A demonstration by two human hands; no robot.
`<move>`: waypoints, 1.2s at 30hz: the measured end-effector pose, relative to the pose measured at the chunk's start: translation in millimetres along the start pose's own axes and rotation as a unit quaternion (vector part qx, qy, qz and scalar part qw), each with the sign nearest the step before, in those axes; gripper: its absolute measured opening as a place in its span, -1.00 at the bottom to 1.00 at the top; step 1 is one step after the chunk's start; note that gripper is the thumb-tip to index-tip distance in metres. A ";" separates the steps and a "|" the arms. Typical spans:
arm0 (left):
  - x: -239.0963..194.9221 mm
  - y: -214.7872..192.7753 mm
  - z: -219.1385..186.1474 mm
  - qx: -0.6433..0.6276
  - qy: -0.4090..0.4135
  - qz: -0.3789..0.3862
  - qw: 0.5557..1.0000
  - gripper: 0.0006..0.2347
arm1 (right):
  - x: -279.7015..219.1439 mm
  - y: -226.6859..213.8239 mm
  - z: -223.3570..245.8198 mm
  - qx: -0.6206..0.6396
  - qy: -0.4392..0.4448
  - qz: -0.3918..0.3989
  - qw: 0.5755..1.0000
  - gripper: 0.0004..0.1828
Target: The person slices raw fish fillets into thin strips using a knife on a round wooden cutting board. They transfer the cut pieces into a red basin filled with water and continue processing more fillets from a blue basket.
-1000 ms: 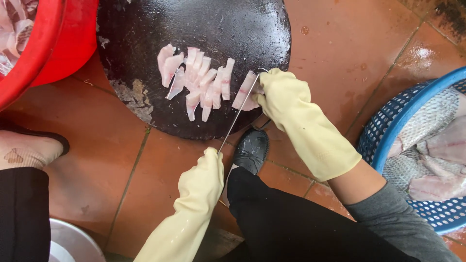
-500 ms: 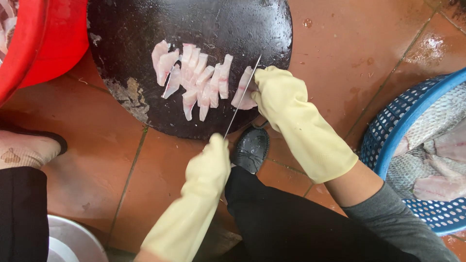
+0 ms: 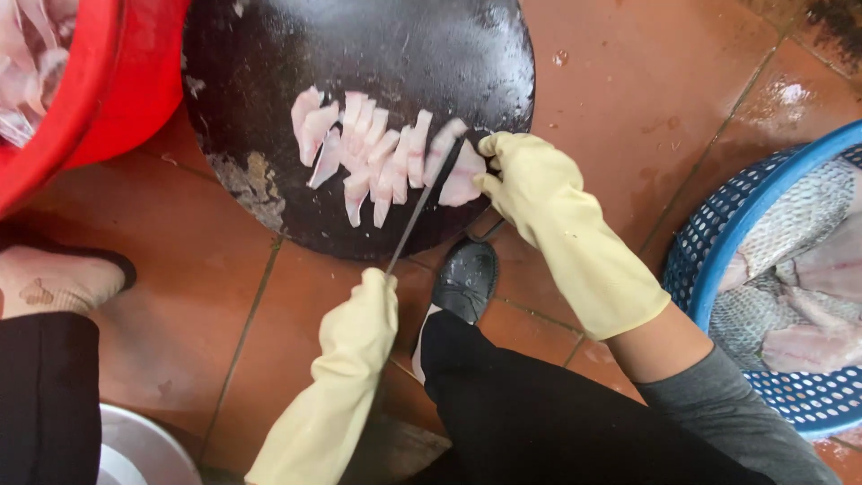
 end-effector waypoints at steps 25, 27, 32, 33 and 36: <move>26.2 -5.0 -29.0 -0.091 0.024 0.132 0.987 -0.79 | -12.5 -1.7 -1.6 0.067 -0.005 -0.009 0.998 -0.63; 0.4 18.1 -11.4 -0.093 0.013 0.110 0.989 -0.80 | -29.9 -4.9 7.7 0.098 0.010 -0.012 0.995 -0.61; -12.5 44.5 29.0 -0.128 -0.057 -0.011 0.990 -0.73 | -42.5 11.5 39.9 0.022 0.008 -0.023 0.999 -0.40; -10.3 38.7 33.4 -0.128 -0.057 -0.015 0.990 -0.73 | -40.0 12.6 45.6 0.022 0.006 -0.026 0.999 -0.40; -6.9 -16.8 66.6 -0.074 -0.072 -0.187 0.977 -0.78 | -34.9 15.8 60.0 0.085 -0.003 0.005 0.996 -0.72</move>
Point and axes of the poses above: each hand's wrist, its own x-axis towards the middle knuckle, its own y-axis out of the palm, z = x × y, the point moved 10 cm from there along x, towards the middle knuckle, and after that the axes turned 13 degrees about y, right-handed, at the moved point
